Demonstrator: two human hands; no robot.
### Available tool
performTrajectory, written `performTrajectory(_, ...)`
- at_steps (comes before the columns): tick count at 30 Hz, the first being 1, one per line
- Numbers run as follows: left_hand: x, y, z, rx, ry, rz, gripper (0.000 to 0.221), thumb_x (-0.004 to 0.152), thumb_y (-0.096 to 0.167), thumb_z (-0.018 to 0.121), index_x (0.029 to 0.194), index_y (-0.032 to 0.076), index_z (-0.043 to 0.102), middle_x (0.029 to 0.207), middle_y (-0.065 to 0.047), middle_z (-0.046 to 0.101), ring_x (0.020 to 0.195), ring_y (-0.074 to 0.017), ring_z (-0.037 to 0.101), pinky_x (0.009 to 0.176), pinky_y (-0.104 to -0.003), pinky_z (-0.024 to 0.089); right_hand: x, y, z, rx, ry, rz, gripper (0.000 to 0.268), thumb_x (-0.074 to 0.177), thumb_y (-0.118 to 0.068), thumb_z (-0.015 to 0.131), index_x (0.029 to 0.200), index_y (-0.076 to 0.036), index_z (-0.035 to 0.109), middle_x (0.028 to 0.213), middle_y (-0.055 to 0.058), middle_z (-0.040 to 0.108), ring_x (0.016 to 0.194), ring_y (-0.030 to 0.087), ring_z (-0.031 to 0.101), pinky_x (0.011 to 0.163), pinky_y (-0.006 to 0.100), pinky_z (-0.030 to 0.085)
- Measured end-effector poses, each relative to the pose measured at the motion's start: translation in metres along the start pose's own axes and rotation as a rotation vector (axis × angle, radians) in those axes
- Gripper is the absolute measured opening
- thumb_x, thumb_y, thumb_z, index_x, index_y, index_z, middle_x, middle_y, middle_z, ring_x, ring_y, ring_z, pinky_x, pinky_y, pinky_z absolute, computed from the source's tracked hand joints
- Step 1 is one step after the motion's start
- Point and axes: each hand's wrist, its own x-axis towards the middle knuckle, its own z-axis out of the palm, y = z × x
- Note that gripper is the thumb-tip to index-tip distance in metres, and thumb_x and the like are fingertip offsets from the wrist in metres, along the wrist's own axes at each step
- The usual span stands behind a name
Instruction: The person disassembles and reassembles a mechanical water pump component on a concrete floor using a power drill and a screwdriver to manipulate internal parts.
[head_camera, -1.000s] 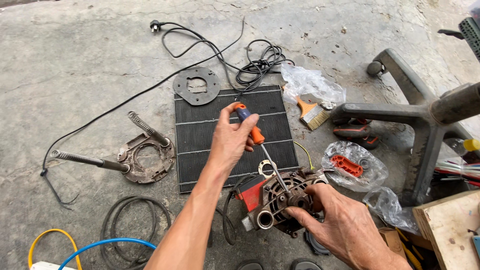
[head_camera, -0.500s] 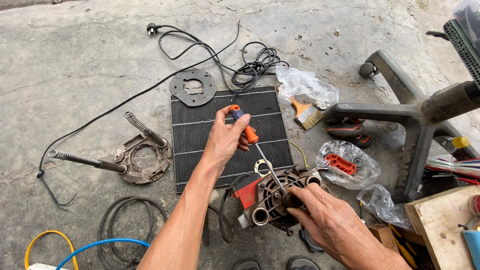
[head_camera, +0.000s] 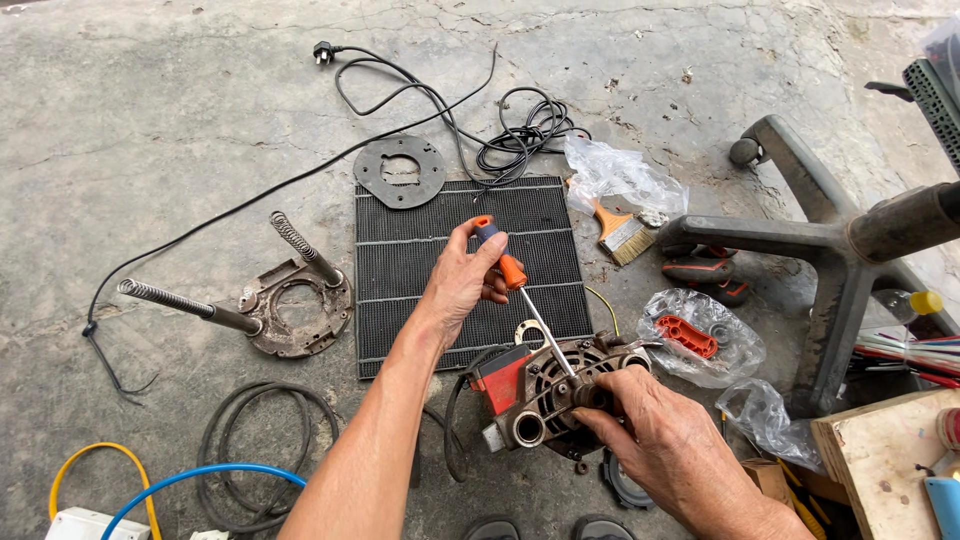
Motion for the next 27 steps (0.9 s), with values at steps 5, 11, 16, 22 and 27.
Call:
performTrajectory(5,0.011,0.005,0.0,0.05,-0.168,0.041,0.082,0.102,0.046,0.063,0.172,0.017,0.032,0.107,-0.016,0.082,0.075,-0.0151,0.071,0.066,-0.029,0.062,0.002,-0.002,-0.002,0.0,-0.024,-0.029,0.026,0.102,-0.036,0.077,0.12,-0.02,0.066,0.101,-0.002,0.072,0.09,0.019,0.076,0.082,0.037,0.058)
performTrajectory(11,0.01,0.024,0.018,-0.014,-0.249,0.088,0.07,0.101,0.04,0.067,0.163,0.019,0.042,0.099,-0.014,0.08,0.087,-0.0255,0.08,0.081,-0.043,0.07,-0.001,0.003,0.004,-0.014,-0.066,0.071,0.03,0.101,-0.041,0.077,0.121,-0.023,0.066,0.106,-0.004,0.073,0.098,0.017,0.078,0.084,0.039,0.058)
performTrajectory(16,-0.005,0.03,0.028,0.061,-0.043,0.013,0.065,0.103,0.036,0.066,0.161,0.019,0.042,0.105,-0.016,0.079,0.09,-0.0253,0.08,0.063,-0.037,0.07,-0.001,0.0,-0.001,-0.064,-0.04,-0.059,0.033,0.102,-0.033,0.076,0.13,-0.02,0.064,0.103,-0.001,0.066,0.092,0.021,0.073,0.083,0.039,0.058)
performTrajectory(22,-0.011,0.012,0.022,0.01,0.181,-0.12,0.065,0.102,0.032,0.074,0.159,0.016,0.045,0.115,-0.016,0.071,0.083,-0.0241,0.08,0.059,-0.03,0.07,0.0,-0.001,-0.006,-0.023,-0.086,-0.075,0.041,0.103,-0.029,0.074,0.141,-0.019,0.063,0.113,0.001,0.067,0.1,0.021,0.074,0.09,0.037,0.058)
performTrajectory(27,-0.015,0.006,0.019,-0.008,0.247,-0.142,0.06,0.104,0.029,0.075,0.155,0.015,0.047,0.112,-0.016,0.076,0.078,-0.0223,0.079,0.059,-0.03,0.071,0.0,0.0,-0.004,-0.112,-0.097,-0.075,0.043,0.102,-0.033,0.075,0.141,-0.022,0.062,0.105,-0.001,0.066,0.094,0.02,0.075,0.086,0.038,0.059)
